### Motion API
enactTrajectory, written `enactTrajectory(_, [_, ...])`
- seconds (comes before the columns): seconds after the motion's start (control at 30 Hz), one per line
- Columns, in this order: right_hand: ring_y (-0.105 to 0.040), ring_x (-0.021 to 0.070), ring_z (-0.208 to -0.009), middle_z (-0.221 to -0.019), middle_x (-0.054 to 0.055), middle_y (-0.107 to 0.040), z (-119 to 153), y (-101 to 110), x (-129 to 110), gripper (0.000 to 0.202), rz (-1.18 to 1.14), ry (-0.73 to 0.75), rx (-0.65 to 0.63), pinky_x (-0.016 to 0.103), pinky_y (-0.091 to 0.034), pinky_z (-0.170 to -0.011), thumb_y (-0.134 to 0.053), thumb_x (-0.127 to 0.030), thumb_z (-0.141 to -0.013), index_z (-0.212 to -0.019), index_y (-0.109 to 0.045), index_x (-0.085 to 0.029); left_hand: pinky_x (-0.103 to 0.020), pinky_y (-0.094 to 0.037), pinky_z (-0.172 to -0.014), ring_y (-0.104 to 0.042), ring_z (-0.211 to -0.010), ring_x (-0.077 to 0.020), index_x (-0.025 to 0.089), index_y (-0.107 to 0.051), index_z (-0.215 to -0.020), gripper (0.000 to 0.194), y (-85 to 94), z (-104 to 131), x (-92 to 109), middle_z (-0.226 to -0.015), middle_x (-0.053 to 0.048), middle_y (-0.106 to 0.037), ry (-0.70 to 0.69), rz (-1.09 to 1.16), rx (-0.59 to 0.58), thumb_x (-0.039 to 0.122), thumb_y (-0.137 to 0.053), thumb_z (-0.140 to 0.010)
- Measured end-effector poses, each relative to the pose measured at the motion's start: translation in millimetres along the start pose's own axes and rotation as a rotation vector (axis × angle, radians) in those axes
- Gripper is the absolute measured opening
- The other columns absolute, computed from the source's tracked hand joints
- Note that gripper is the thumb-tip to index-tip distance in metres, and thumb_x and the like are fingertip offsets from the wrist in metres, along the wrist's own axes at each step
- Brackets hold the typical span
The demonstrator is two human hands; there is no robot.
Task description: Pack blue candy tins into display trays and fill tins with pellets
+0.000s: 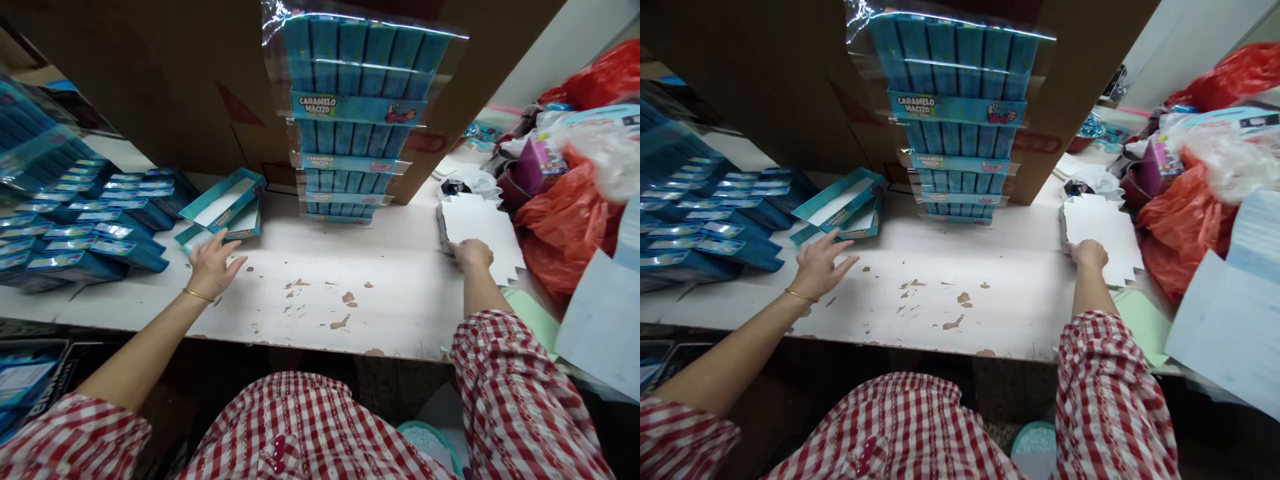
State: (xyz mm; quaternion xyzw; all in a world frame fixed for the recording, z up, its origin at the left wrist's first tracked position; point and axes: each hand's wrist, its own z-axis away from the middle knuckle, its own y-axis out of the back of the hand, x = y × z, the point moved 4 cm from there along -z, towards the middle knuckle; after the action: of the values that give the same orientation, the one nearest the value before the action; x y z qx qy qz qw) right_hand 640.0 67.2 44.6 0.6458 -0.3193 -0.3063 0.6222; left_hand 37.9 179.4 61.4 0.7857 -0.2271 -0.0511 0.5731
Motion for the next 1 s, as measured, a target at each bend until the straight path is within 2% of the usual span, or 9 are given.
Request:
enactTrajectory(0.1, [-0.061,0.0294,-0.086,-0.085,0.021,-0.063,25,29,-11,0.031,0.106,0.042,0.022,0.037,-0.044,-0.069,-0.042,-0.023,-0.084,-0.089,-0.067,-0.006,-0.054,-0.033,-0.098,-0.051,-0.114,-0.0300,0.018,-0.062,-0.101,0.032,-4.2,18,14,-0.128,-0.015,-0.051,-0.072,0.149,-0.009,0.040,-0.049,-0.083])
enactTrajectory(0.23, [-0.063,0.0262,-0.073,-0.076,0.018,-0.062,134,65,-56,0.031,0.251,0.320,0.265,0.032,-0.043,-0.058,-0.033,-0.012,-0.084,-0.083,-0.063,-0.007,-0.038,-0.048,-0.091,-0.060,-0.101,-0.0207,0.017,-0.060,-0.105,0.031,-8.3,50,62,-0.108,-0.011,-0.064,-0.257,0.464,-0.135,0.037,-0.047,-0.086])
enactTrajectory(0.4, [-0.061,0.0193,-0.061,-0.069,0.010,-0.062,309,41,-135,0.022,0.145,0.657,0.130,0.024,-0.039,-0.046,-0.042,-0.013,-0.081,-0.069,-0.061,-0.013,-0.037,-0.045,-0.097,-0.052,-0.114,-0.0215,0.016,-0.045,-0.126,0.047,-4.9,95,115,-0.121,-0.013,-0.055,-0.498,0.571,-0.159,0.034,-0.054,-0.084])
enactTrajectory(0.53, [-0.061,0.0194,-0.066,-0.077,0.009,-0.064,395,20,-205,0.025,-0.041,0.939,0.019,0.026,-0.042,-0.047,-0.039,-0.024,-0.086,-0.087,-0.062,-0.014,-0.046,-0.036,-0.103,-0.036,-0.127,-0.0291,0.011,-0.027,-0.137,0.073,-19.2,119,105,-0.134,-0.020,-0.041,-0.574,0.467,-0.157,0.038,-0.060,-0.078])
enactTrajectory(0.63, [-0.062,0.0192,-0.070,-0.088,0.008,-0.065,408,13,-218,0.036,-0.142,1.017,-0.066,0.029,-0.048,-0.053,-0.038,-0.039,-0.089,-0.105,-0.059,-0.015,-0.047,-0.035,-0.103,-0.036,-0.128,-0.0290,0.013,-0.026,-0.138,0.074,-35.5,130,76,-0.135,-0.020,-0.041,-0.586,0.396,-0.238,0.043,-0.058,-0.078])
enactTrajectory(0.73, [-0.061,0.0212,-0.092,-0.108,0.011,-0.062,386,4,-188,0.038,-0.222,1.078,-0.102,0.032,-0.051,-0.074,-0.041,-0.036,-0.088,-0.115,-0.055,-0.014,-0.051,-0.032,-0.103,-0.038,-0.127,-0.0306,0.018,-0.038,-0.133,0.068,-44.8,138,54,-0.135,-0.016,-0.043,-0.589,0.301,-0.324,0.048,-0.059,-0.076])
enactTrajectory(0.83, [-0.043,0.0262,-0.122,-0.134,0.013,-0.045,356,-12,-145,0.056,-0.234,1.212,-0.118,0.040,-0.038,-0.099,-0.056,-0.034,-0.079,-0.130,-0.043,-0.015,-0.056,-0.028,-0.103,-0.034,-0.129,-0.0341,0.020,-0.046,-0.128,0.066,-46.3,144,51,-0.137,-0.018,-0.040,-0.613,0.242,-0.340,0.048,-0.064,-0.071])
enactTrajectory(0.93, [-0.027,0.0294,-0.133,-0.145,0.008,-0.030,339,-33,-118,0.076,-0.147,1.312,-0.177,0.051,-0.029,-0.104,-0.065,-0.029,-0.071,-0.139,-0.030,-0.023,-0.058,-0.027,-0.102,-0.037,-0.127,-0.0325,0.023,-0.053,-0.121,0.050,-48.4,149,58,-0.136,-0.016,-0.043,-0.634,0.223,-0.323,0.039,-0.064,-0.075])
enactTrajectory(1.0, [-0.026,0.0276,-0.133,-0.145,0.007,-0.031,336,-41,-113,0.074,-0.144,1.340,-0.187,0.052,-0.028,-0.105,-0.062,-0.022,-0.072,-0.139,-0.030,-0.025,-0.056,-0.029,-0.102,-0.042,-0.125,-0.0278,0.026,-0.058,-0.113,0.031,-49.8,151,61,-0.130,-0.013,-0.050,-0.631,0.236,-0.286,0.029,-0.056,-0.083])
